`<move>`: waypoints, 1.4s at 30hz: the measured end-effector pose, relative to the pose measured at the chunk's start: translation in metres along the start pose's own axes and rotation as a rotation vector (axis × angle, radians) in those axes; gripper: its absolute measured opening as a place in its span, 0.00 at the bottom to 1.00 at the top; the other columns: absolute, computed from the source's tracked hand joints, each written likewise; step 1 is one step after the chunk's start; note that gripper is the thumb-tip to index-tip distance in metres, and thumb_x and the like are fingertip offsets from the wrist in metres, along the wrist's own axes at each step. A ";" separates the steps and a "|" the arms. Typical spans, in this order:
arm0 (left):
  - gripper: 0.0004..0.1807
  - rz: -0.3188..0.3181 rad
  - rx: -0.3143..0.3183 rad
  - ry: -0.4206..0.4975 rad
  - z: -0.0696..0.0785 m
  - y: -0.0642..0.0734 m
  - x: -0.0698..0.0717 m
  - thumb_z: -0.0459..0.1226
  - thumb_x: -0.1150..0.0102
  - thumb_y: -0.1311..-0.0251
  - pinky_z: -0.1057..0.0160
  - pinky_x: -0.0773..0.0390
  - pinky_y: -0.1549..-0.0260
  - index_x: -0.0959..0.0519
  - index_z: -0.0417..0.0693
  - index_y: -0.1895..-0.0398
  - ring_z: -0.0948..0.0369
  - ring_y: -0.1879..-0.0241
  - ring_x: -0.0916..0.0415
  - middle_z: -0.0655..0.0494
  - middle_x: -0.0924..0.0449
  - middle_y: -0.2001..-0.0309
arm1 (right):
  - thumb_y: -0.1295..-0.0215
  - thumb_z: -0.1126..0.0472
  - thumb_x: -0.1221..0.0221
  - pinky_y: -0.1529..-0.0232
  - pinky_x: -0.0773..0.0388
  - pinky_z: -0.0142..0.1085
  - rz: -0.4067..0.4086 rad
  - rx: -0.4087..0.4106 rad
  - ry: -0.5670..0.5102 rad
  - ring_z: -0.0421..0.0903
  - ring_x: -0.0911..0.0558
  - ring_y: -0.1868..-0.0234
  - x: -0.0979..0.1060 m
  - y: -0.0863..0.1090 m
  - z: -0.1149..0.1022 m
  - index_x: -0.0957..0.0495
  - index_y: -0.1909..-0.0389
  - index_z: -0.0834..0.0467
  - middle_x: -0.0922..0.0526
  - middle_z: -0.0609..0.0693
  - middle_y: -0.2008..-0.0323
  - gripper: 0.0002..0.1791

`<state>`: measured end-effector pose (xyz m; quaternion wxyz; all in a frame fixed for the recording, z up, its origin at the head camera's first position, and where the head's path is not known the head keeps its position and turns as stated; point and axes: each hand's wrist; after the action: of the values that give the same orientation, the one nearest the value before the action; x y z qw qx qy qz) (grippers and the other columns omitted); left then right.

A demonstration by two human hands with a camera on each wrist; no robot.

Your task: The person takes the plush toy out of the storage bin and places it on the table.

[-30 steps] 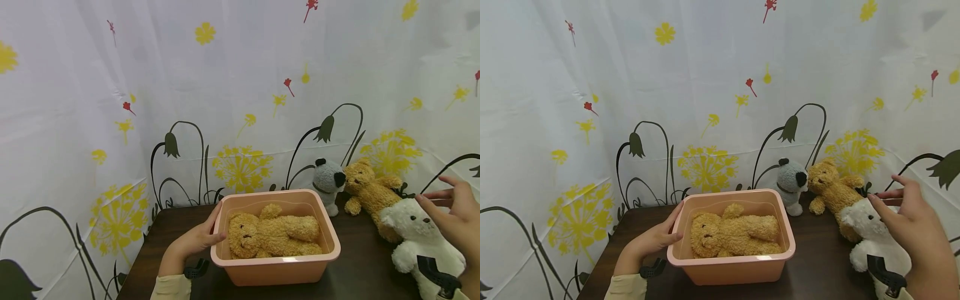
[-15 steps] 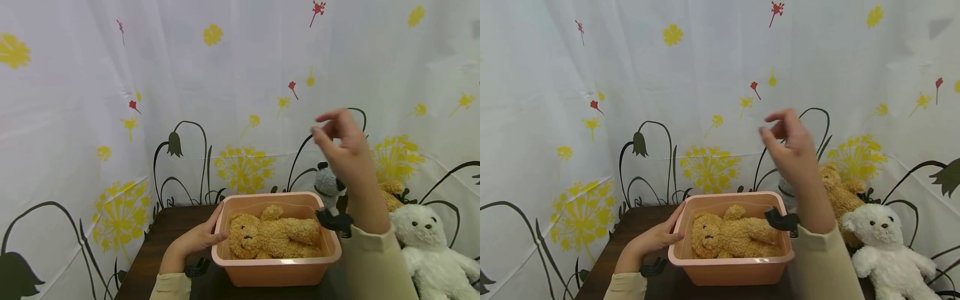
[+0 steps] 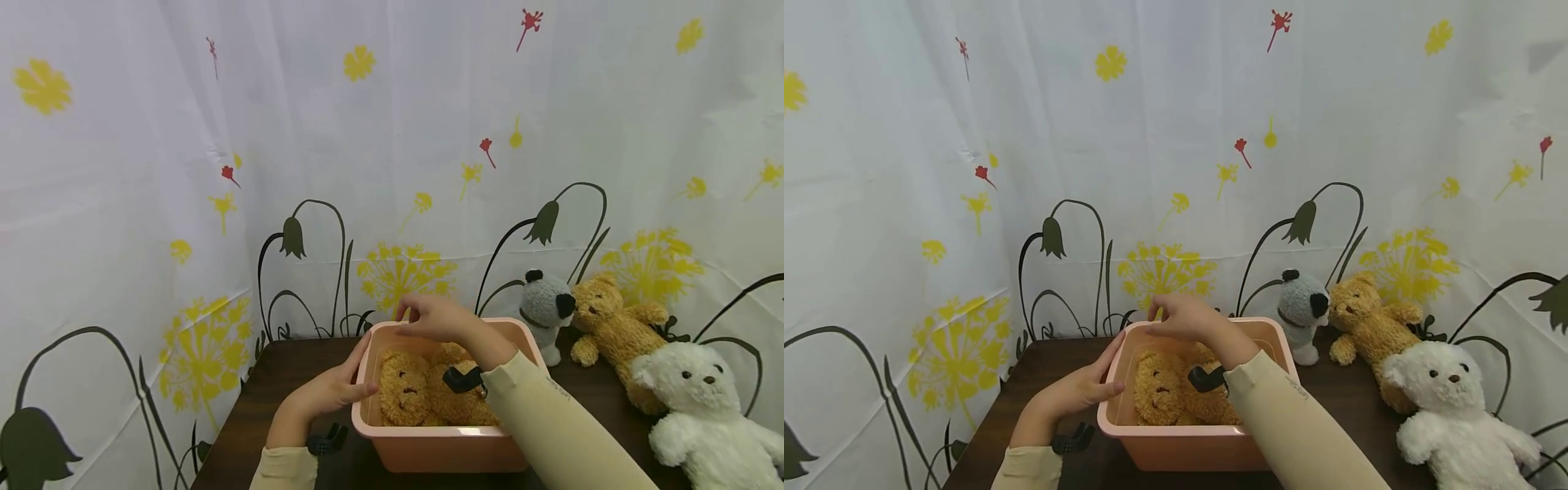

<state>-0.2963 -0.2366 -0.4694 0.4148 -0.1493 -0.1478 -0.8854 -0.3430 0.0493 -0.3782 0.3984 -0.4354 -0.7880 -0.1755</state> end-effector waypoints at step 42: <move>0.63 0.050 -0.024 -0.051 -0.004 0.000 -0.001 0.61 0.34 0.27 0.47 0.14 0.41 0.73 0.73 0.10 0.41 0.28 0.23 0.31 0.52 0.13 | 0.43 0.57 0.16 0.49 0.19 0.32 -0.828 -0.208 0.314 0.34 0.18 0.52 -0.055 -0.013 0.016 0.11 0.47 0.41 0.12 0.35 0.51 0.23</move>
<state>-0.2968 -0.2374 -0.4730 0.4310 -0.1807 -0.1438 -0.8723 -0.3446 0.0215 -0.4301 0.3634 -0.0893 -0.8040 -0.4622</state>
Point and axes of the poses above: each hand's wrist, its own y-axis away from the middle knuckle, its own x-axis out of the back of the hand, z = x × y
